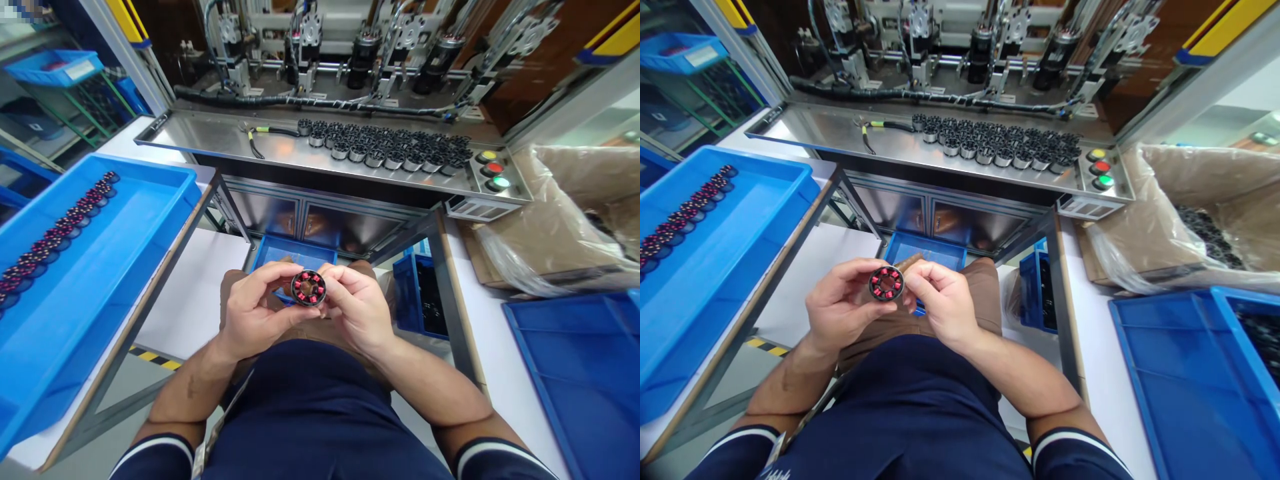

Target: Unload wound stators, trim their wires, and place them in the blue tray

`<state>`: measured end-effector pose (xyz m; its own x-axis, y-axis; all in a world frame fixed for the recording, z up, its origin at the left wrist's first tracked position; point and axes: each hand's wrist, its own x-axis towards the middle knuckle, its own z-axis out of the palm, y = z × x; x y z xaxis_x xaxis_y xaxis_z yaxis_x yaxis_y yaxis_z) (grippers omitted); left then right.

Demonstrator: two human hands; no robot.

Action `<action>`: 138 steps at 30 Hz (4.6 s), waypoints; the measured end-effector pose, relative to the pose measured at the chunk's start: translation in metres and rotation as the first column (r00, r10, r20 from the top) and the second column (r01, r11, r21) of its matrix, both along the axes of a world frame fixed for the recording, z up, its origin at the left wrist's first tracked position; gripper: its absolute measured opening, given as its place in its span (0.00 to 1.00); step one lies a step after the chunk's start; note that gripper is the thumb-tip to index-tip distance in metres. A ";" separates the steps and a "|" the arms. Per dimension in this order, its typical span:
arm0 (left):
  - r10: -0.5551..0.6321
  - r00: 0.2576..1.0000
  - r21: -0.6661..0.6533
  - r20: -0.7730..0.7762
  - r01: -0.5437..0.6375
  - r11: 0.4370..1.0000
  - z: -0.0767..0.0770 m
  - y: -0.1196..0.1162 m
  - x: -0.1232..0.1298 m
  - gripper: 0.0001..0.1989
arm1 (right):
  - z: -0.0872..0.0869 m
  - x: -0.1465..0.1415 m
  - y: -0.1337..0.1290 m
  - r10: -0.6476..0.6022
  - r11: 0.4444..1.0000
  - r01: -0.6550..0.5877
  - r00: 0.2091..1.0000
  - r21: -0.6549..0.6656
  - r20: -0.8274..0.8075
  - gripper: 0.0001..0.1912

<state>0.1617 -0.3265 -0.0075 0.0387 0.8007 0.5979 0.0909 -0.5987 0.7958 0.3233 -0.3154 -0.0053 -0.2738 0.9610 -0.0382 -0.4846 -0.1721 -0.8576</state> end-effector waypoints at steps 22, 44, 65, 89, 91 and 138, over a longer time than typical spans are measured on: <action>-0.323 0.760 -0.441 0.565 0.608 0.661 0.007 0.001 0.004 0.22 | 0.020 0.031 0.011 -0.513 0.417 -0.093 0.797 0.904 0.319 0.06; -0.269 0.785 -0.401 0.558 0.539 0.741 0.007 -0.010 0.014 0.16 | 0.032 0.043 0.008 -0.552 0.388 -0.112 0.767 0.915 0.328 0.05; -0.226 0.630 -0.255 0.743 0.578 0.775 0.010 0.008 0.018 0.19 | 0.063 0.042 0.019 -0.557 0.474 -0.238 0.664 0.848 0.498 0.07; -0.540 0.418 -0.451 0.730 0.889 0.078 0.005 0.035 0.014 0.38 | 0.065 0.034 0.028 -0.362 0.454 -0.181 0.857 0.873 0.366 0.07; -0.561 0.363 -0.421 0.744 0.907 0.028 0.005 0.033 0.013 0.36 | 0.065 0.036 0.029 -0.379 0.456 -0.158 0.856 0.876 0.352 0.07; -0.250 0.862 -0.195 0.440 0.364 0.911 0.008 0.034 0.013 0.11 | 0.029 0.001 -0.012 0.037 0.999 -0.038 0.996 -0.014 -0.077 0.18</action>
<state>0.1752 -0.2921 0.0005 0.1146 0.9159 0.3847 -0.4196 -0.3064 0.8545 0.3244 -0.3276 0.0234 -0.3120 0.9496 -0.0305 -0.5420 -0.2042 -0.8152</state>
